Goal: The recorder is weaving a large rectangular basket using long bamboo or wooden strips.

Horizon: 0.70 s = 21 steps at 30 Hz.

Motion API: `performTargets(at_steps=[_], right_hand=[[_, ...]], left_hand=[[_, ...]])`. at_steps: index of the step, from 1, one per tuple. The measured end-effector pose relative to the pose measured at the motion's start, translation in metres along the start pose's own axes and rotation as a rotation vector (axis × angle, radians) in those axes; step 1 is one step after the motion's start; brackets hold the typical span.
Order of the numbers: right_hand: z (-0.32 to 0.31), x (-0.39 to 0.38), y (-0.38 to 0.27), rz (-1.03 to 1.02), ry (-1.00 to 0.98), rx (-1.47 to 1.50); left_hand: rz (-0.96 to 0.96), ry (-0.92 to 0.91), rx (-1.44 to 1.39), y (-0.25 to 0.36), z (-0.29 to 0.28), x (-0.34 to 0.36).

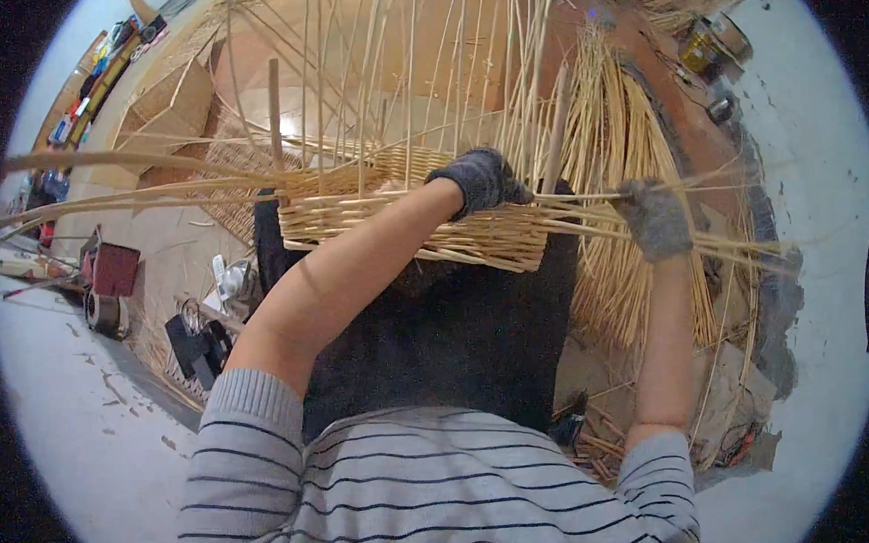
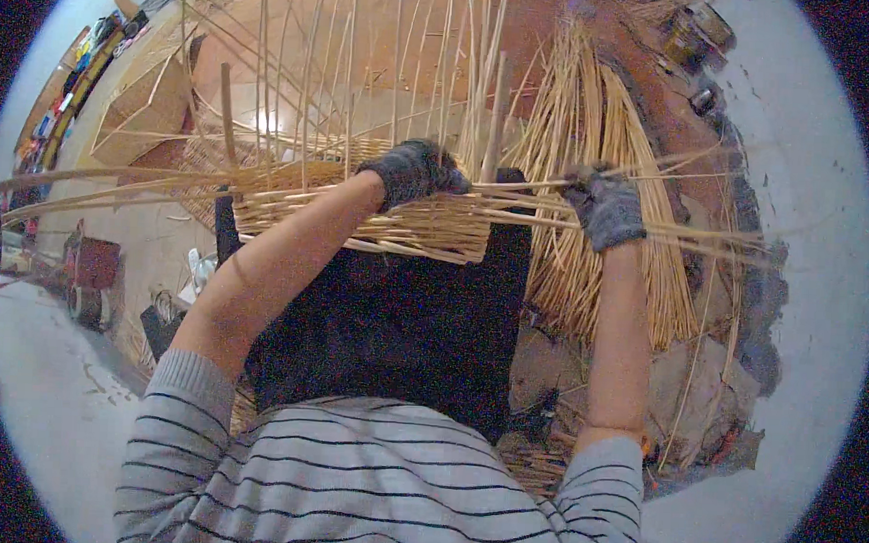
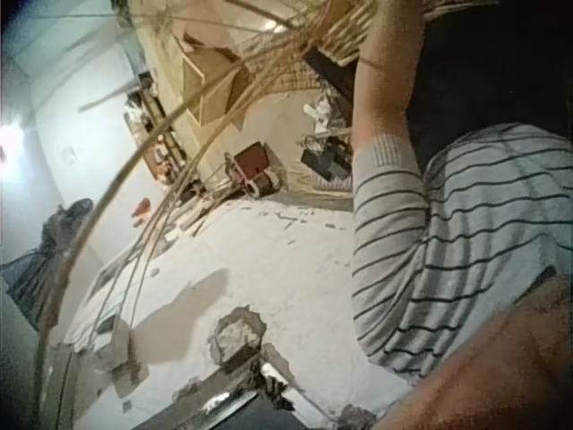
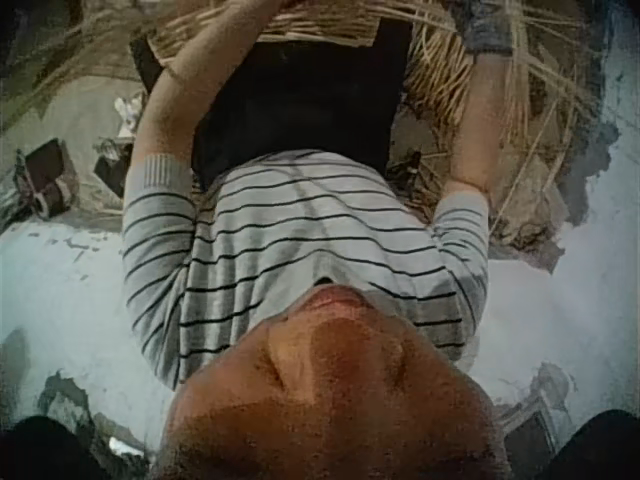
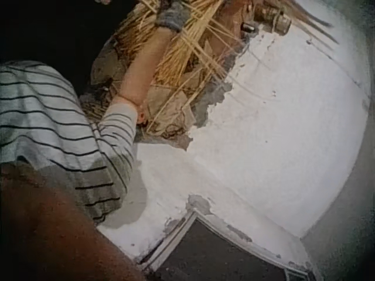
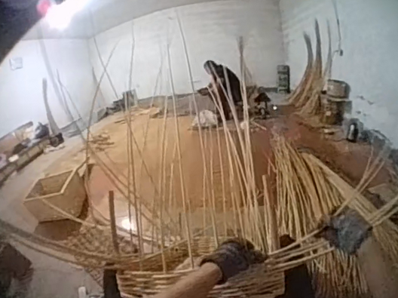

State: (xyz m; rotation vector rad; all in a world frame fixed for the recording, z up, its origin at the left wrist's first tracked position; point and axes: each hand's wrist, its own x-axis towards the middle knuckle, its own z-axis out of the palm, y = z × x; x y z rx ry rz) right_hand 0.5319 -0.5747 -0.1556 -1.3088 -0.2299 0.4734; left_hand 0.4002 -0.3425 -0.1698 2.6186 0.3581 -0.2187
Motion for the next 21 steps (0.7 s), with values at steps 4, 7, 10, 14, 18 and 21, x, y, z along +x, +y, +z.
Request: performTargets(at_steps=[4,7,10,14,18,21], right_hand=[[0.031,0.067,-0.035,-0.646,-0.131,-0.815],[0.124,0.103,-0.036,-0.646,-0.084,-1.218],[0.100,0.163,-0.011,-0.404,-0.152,-1.181],[-0.019,0.148,-0.041,-0.280,-0.658,-1.139],[-0.080,0.069,-0.029,-0.065,-0.648,-0.934],[-0.086,0.005,0.049,0.411,-0.017,0.110]], left_hand=[[0.041,0.097,-0.260,0.017,0.016,-0.002],[-0.131,0.359,-0.188,0.023,0.029,-0.001],[-0.167,0.260,-0.212,0.029,0.012,0.001],[-0.122,0.112,-0.280,0.023,0.018,-0.026],[0.476,0.611,0.181,0.030,0.055,-0.038],[0.496,0.490,0.429,0.015,0.081,-0.040]])
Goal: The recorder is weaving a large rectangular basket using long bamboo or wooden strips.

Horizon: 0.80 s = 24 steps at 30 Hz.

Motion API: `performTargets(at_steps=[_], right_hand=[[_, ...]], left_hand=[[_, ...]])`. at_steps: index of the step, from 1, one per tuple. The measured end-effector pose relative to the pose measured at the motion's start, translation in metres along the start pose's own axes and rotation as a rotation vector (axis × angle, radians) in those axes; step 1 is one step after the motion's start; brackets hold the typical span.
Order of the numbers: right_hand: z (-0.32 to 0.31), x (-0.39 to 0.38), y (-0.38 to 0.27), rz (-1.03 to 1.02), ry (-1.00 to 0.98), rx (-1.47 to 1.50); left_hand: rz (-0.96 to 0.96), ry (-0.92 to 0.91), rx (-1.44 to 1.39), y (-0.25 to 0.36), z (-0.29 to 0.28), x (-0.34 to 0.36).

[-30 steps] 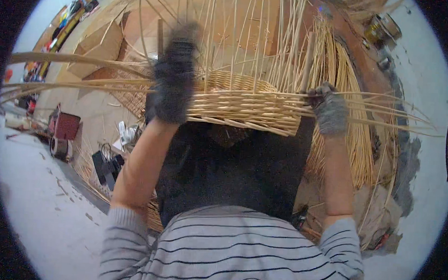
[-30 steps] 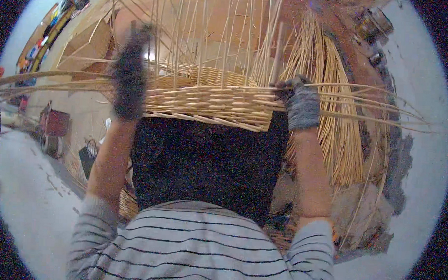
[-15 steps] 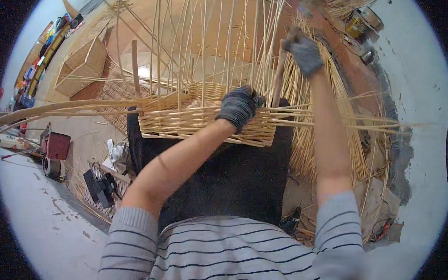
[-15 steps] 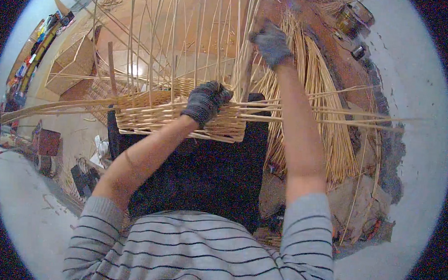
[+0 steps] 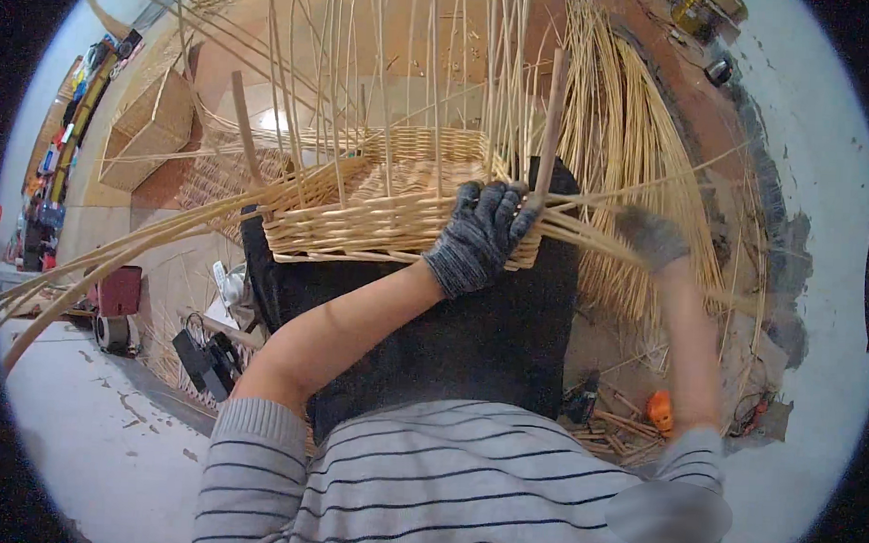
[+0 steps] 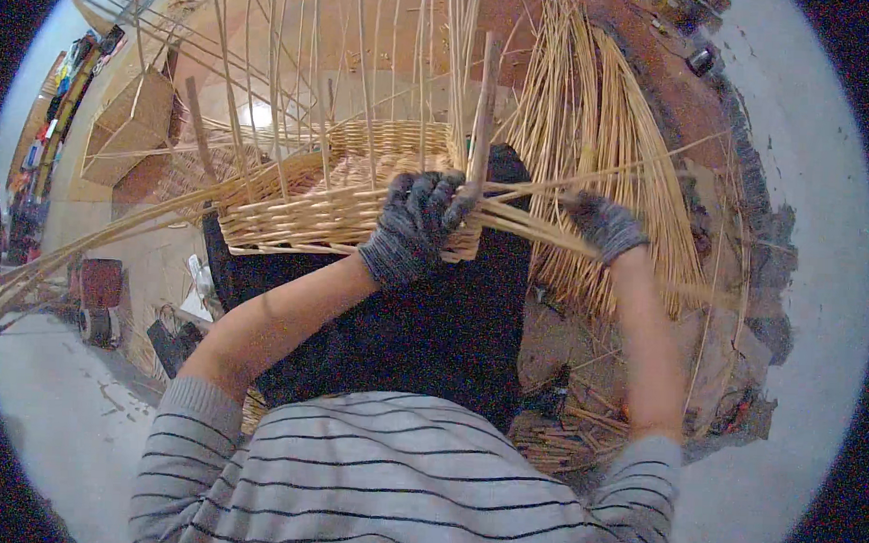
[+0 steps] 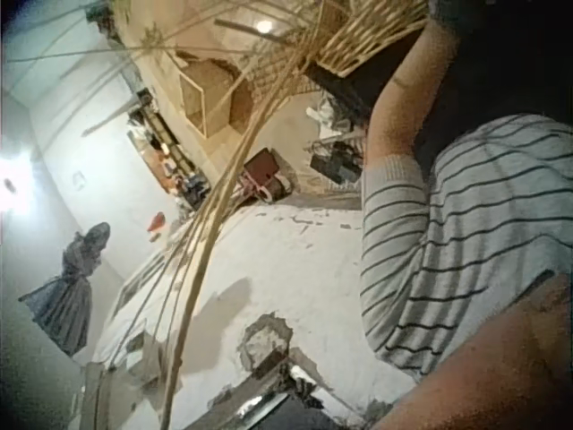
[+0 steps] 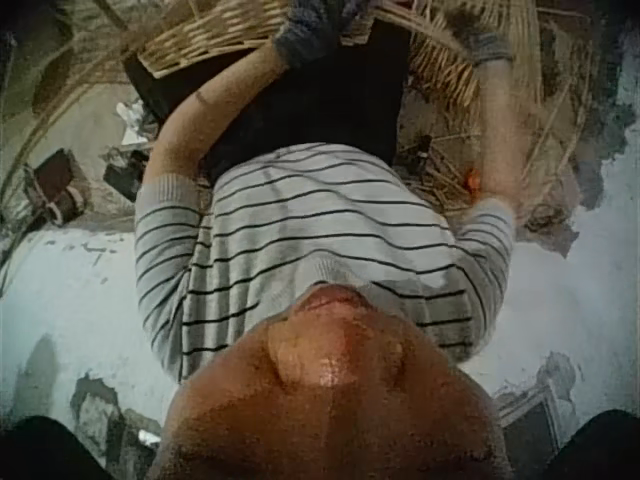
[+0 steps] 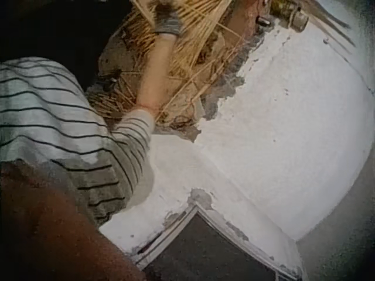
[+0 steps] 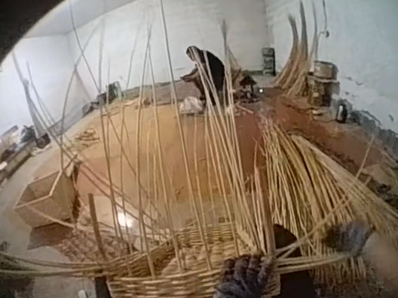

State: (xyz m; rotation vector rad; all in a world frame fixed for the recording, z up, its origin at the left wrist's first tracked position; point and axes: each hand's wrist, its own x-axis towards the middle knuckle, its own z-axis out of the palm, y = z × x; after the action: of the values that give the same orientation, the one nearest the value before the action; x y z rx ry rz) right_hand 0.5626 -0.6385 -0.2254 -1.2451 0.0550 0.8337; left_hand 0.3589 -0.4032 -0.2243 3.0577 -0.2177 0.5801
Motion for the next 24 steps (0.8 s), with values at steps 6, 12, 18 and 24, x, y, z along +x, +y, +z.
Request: performTargets(at_steps=[6,12,18,24], right_hand=[[-0.021,0.000,-0.014,-0.150,-0.033,0.141],[0.032,-0.049,-0.035,-0.456,0.023,-0.133],[0.054,-0.117,-0.065,-0.930,-0.289,-1.249],[0.160,0.008,-0.060,-0.244,-0.370,-1.240]], left_hand=[[-0.317,-0.272,-0.596,0.001,-0.041,0.046],[-0.477,-0.284,-0.490,-0.017,-0.016,0.076],[-0.304,-0.320,-0.231,0.025,-0.056,0.080],[-0.028,0.143,-0.383,0.095,-0.056,0.100]])
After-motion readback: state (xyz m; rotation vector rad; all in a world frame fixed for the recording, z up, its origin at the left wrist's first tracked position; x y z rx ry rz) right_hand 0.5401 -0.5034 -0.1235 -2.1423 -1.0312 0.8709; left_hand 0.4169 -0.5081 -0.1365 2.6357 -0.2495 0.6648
